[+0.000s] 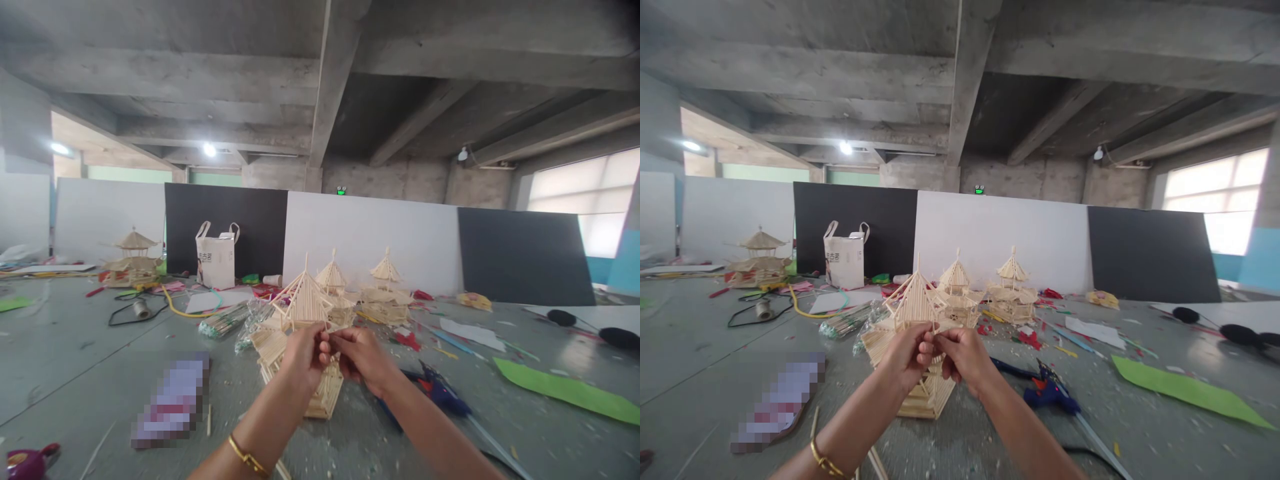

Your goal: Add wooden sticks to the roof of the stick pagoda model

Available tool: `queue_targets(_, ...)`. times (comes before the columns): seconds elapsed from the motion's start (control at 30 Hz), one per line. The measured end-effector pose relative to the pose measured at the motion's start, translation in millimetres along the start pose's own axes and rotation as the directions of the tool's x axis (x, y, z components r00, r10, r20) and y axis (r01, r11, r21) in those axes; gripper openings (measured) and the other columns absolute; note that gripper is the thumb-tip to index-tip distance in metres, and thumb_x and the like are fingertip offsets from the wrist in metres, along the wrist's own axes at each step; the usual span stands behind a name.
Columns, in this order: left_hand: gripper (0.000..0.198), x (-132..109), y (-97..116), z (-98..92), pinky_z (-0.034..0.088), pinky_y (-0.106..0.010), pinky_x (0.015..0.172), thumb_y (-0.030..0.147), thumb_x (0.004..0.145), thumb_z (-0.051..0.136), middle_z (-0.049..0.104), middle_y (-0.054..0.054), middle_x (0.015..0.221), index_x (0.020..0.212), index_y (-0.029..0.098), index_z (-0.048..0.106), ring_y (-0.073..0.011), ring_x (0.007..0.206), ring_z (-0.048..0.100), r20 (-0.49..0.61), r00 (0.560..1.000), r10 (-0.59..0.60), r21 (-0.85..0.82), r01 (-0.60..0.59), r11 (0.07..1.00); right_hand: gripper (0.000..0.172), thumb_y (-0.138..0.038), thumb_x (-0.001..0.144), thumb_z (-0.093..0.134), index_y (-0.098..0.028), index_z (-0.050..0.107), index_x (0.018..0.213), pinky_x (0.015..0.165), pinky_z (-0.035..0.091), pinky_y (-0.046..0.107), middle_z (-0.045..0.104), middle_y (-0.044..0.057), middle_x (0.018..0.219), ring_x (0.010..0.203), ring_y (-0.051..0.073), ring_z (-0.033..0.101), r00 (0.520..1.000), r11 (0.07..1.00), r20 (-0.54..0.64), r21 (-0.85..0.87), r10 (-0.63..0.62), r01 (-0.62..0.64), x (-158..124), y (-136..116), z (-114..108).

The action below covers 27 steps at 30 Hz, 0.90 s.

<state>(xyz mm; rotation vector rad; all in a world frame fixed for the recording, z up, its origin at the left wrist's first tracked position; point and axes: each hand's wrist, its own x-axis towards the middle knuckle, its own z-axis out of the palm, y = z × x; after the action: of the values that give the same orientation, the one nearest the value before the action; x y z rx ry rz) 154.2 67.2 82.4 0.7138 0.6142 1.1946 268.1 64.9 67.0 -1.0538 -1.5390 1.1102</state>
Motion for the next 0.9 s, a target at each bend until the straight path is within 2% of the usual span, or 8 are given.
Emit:
queue_targets(0.23, 0.023, 1, 0, 1.2, 0.021, -0.01, 0.028, 0.007, 0.074, 0.045, 0.039, 0.006, 0.037, 0.052, 0.013, 0.045, -0.0002, 0.028, 0.033, -0.05, 0.999, -0.02, -0.028, 0.019, 0.999, 0.039, -0.05, 0.066, 0.06, -0.011, 0.062, 0.073, 0.025, 0.023, 0.015, 0.056, -0.002, 0.048, 0.03, 0.005, 0.043, 1.0, 1.0, -0.006, -0.009, 0.001, -0.002, -2, -2, -1)
queue_targets(0.37, 0.018, -2, -1, 2.1, 0.02, -0.01, 0.028, 0.009, 0.074, 0.047, 0.041, 0.007, 0.039, 0.057, 0.013, 0.047, 0.0, 0.028, 0.031, -0.058, 0.998, -0.026, -0.016, 0.025, 1.0, 0.038, -0.049, 0.067, 0.059, -0.011, 0.062, 0.074, 0.024, 0.025, 0.015, 0.057, -0.002, 0.048, 0.03, 0.006, 0.044, 1.0, 1.0, 0.001, -0.012, 0.003, -0.003, -4, -3, -1)
queue_targets(0.53, 0.015, -8, -2, 1.4, 0.018, -0.011, 0.028, 0.018, 0.07, 0.055, 0.039, 0.009, 0.041, 0.058, 0.015, 0.046, -0.0005, 0.03, 0.03, -0.043, 0.999, 0.021, 0.048, -0.019, 0.999, 0.039, -0.049, 0.068, 0.058, -0.011, 0.062, 0.076, 0.025, 0.028, 0.014, 0.063, 0.002, 0.058, 0.033, 0.007, 0.049, 0.998, 1.0, 0.063, -0.005, -0.002, 0.002, -8, -9, -3)
queue_targets(0.67, 0.018, -24, 0, -0.9, 0.013, -0.013, 0.03, 0.024, 0.063, 0.063, 0.038, 0.01, 0.043, 0.059, 0.016, 0.048, -0.0005, 0.032, 0.027, 0.008, 0.996, 0.087, 0.114, -0.088, 0.99, 0.038, -0.048, 0.069, 0.059, -0.011, 0.063, 0.078, 0.026, 0.033, 0.015, 0.064, 0.002, 0.061, 0.036, 0.008, 0.053, 0.989, 0.999, 0.144, -0.008, -0.032, 0.033, -17, -17, -1)
queue_targets(0.77, 0.02, -41, 4, -5.4, 0.012, -0.014, 0.032, 0.028, 0.061, 0.066, 0.035, 0.01, 0.041, 0.061, 0.015, 0.051, -0.0013, 0.034, 0.024, 0.026, 0.99, 0.136, 0.164, -0.138, 0.977, 0.035, -0.046, 0.07, 0.059, -0.012, 0.063, 0.078, 0.026, 0.035, 0.015, 0.063, 0.001, 0.059, 0.036, 0.009, 0.054, 0.98, 0.998, 0.19, -0.014, -0.063, 0.067, -26, -21, 8)
queue_targets(0.9, 0.021, -65, 10, -18.1, 0.016, -0.016, 0.036, 0.032, 0.066, 0.063, 0.036, 0.008, 0.042, 0.063, 0.013, 0.055, -0.0027, 0.038, 0.025, 0.05, 0.963, 0.265, 0.366, -0.265, 0.892, 0.034, -0.046, 0.074, 0.055, -0.013, 0.061, 0.077, 0.026, 0.036, 0.014, 0.062, 0.001, 0.059, 0.034, 0.008, 0.053, 0.974, 0.993, 0.2, -0.034, -0.105, 0.114, -41, -24, 30)
